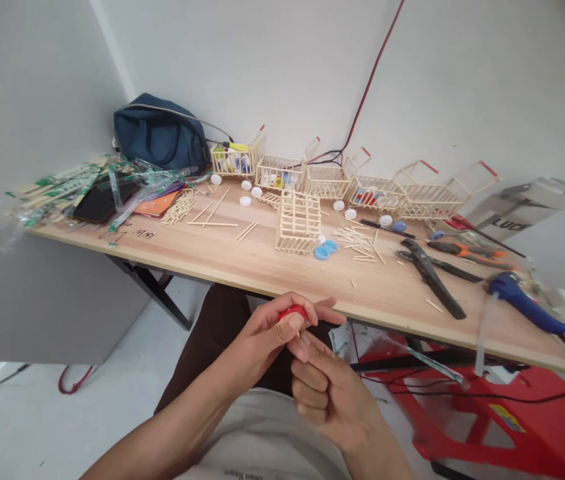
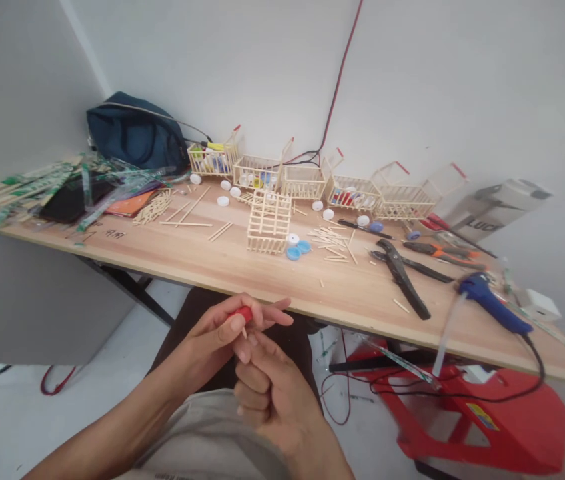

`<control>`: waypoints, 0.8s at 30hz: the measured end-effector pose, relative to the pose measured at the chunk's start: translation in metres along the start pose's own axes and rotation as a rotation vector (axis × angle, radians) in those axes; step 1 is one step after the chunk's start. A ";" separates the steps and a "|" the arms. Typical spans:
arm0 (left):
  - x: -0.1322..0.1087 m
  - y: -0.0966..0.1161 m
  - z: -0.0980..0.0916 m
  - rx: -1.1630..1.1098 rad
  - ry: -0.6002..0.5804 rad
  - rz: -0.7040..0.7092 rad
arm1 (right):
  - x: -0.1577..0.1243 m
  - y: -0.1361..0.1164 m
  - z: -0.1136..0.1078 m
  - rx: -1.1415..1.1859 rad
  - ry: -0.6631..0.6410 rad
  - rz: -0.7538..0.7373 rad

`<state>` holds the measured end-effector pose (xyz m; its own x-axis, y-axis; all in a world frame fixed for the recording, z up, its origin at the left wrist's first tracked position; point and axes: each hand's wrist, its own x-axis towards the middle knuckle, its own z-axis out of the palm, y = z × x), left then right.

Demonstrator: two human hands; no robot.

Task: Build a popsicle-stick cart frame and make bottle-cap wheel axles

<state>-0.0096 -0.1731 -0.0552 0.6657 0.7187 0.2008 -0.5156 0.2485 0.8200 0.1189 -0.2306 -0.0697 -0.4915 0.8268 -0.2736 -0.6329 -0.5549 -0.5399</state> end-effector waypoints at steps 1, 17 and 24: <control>0.000 0.000 -0.002 0.002 -0.001 -0.004 | 0.000 0.001 -0.001 -0.034 0.024 -0.029; 0.010 0.005 -0.008 0.236 0.177 -0.027 | 0.000 -0.008 -0.008 -1.380 0.580 -0.712; 0.006 0.018 -0.005 0.475 0.131 0.000 | 0.000 -0.010 -0.012 -1.561 0.597 -0.728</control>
<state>-0.0170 -0.1614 -0.0420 0.5767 0.8018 0.1567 -0.1926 -0.0530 0.9798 0.1326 -0.2242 -0.0742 0.0726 0.9500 0.3036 0.6492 0.1860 -0.7375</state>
